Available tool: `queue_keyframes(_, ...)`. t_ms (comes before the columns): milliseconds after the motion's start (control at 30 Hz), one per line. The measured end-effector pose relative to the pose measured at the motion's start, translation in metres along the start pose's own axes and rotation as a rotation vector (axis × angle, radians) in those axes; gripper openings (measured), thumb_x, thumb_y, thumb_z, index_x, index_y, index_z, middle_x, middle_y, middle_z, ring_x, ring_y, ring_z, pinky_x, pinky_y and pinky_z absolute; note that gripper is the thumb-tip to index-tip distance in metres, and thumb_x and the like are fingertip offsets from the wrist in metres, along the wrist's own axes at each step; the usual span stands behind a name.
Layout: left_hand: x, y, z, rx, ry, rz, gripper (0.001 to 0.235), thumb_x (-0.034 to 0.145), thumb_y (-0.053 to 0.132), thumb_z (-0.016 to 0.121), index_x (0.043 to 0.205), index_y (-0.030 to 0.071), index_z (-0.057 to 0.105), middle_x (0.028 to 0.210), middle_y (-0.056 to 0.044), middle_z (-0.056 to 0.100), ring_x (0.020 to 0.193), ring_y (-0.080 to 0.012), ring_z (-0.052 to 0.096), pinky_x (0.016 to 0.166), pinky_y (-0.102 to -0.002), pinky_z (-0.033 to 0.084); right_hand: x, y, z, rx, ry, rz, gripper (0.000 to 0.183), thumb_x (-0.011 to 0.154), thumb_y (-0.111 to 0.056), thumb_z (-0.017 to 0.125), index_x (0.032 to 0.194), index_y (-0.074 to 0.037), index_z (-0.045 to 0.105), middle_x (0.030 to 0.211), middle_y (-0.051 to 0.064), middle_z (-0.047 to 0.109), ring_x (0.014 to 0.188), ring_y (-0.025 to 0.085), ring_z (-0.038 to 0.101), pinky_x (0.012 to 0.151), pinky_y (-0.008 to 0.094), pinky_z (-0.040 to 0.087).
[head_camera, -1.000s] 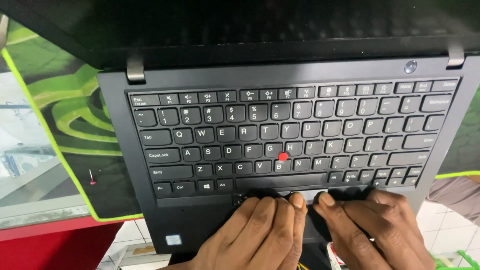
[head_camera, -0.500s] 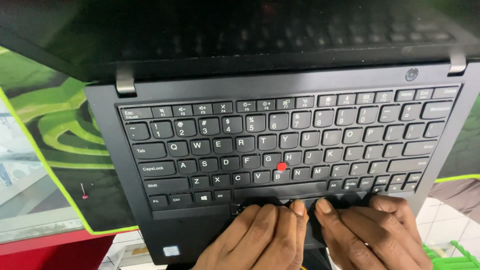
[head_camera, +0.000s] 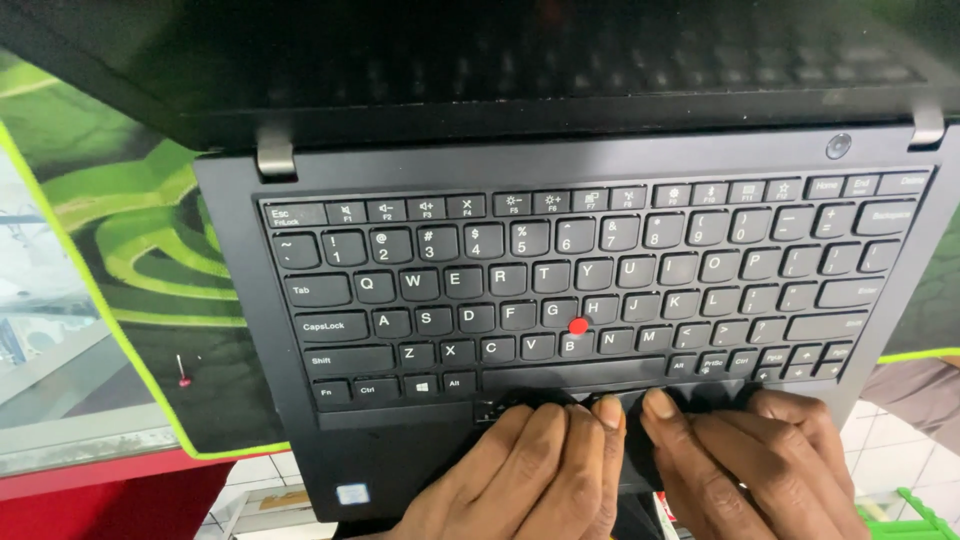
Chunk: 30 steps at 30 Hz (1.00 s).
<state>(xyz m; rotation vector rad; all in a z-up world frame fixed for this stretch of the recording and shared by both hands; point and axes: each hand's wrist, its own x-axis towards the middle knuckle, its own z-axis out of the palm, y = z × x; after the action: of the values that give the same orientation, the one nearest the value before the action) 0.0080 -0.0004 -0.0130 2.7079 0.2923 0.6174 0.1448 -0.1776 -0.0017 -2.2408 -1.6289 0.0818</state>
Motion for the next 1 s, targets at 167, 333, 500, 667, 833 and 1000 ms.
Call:
queue_keyframes(167,0.008,0.015,-0.007,-0.072,0.046,-0.283,0.016,0.107,0.015,0.085,0.097,0.015,0.072,0.088,0.005,0.072,0.074,-0.0093,0.071,0.073,-0.021,0.068,0.006,-0.003,-0.002,0.028,0.009,0.016,0.016,0.103,0.006,0.084,0.118,0.0,0.084,0.102,0.007,0.074,0.08,0.018,0.069,0.079,0.039,0.052)
queue_keyframes(333,0.017,0.017,-0.014,-0.031,0.009,-0.417,0.008,0.106,0.017,0.084,0.102,0.016,0.077,0.089,0.006,0.073,0.074,-0.0114,0.074,0.066,-0.02,0.063,0.009,0.006,-0.003,0.109,0.025,0.018,0.013,0.101,0.004,0.082,0.112,0.0,0.085,0.1,0.005,0.076,0.075,0.018,0.065,0.076,0.036,0.055)
queue_keyframes(500,0.013,-0.011,-0.025,0.038,-0.159,0.107,0.013,0.12,0.014,0.079,0.128,0.005,0.074,0.108,0.0,0.07,0.092,-0.0116,0.073,0.087,-0.024,0.069,0.023,0.004,-0.006,0.13,0.041,-0.007,0.012,0.096,0.0,0.089,0.108,0.002,0.085,0.096,0.007,0.077,0.069,0.019,0.063,0.067,0.037,0.049)
queue_keyframes(667,0.004,-0.01,-0.015,0.039,-0.122,0.112,0.008,0.119,0.015,0.074,0.122,0.008,0.074,0.107,0.002,0.071,0.088,-0.0094,0.071,0.083,-0.023,0.068,0.016,0.003,-0.014,0.126,-0.055,0.041,0.02,0.103,0.005,0.071,0.118,-0.002,0.083,0.111,0.009,0.079,0.081,0.022,0.068,0.081,0.041,0.055)
queue_keyframes(833,-0.004,-0.005,-0.006,0.073,-0.079,0.121,0.016,0.119,0.013,0.063,0.128,0.006,0.074,0.11,0.001,0.072,0.091,-0.0097,0.073,0.084,-0.023,0.07,0.006,0.008,-0.011,0.111,-0.085,0.042,0.019,0.102,0.001,0.08,0.12,-0.004,0.084,0.112,0.007,0.078,0.084,0.018,0.071,0.085,0.04,0.057)
queue_keyframes(1000,0.003,0.011,0.001,-0.004,0.025,-0.227,0.016,0.106,0.019,0.082,0.098,0.017,0.068,0.083,0.006,0.067,0.067,-0.0083,0.069,0.064,-0.02,0.06,0.005,0.002,-0.011,0.095,-0.083,0.068,0.021,0.103,0.0,0.082,0.124,-0.004,0.081,0.11,0.006,0.073,0.087,0.016,0.068,0.083,0.04,0.055)
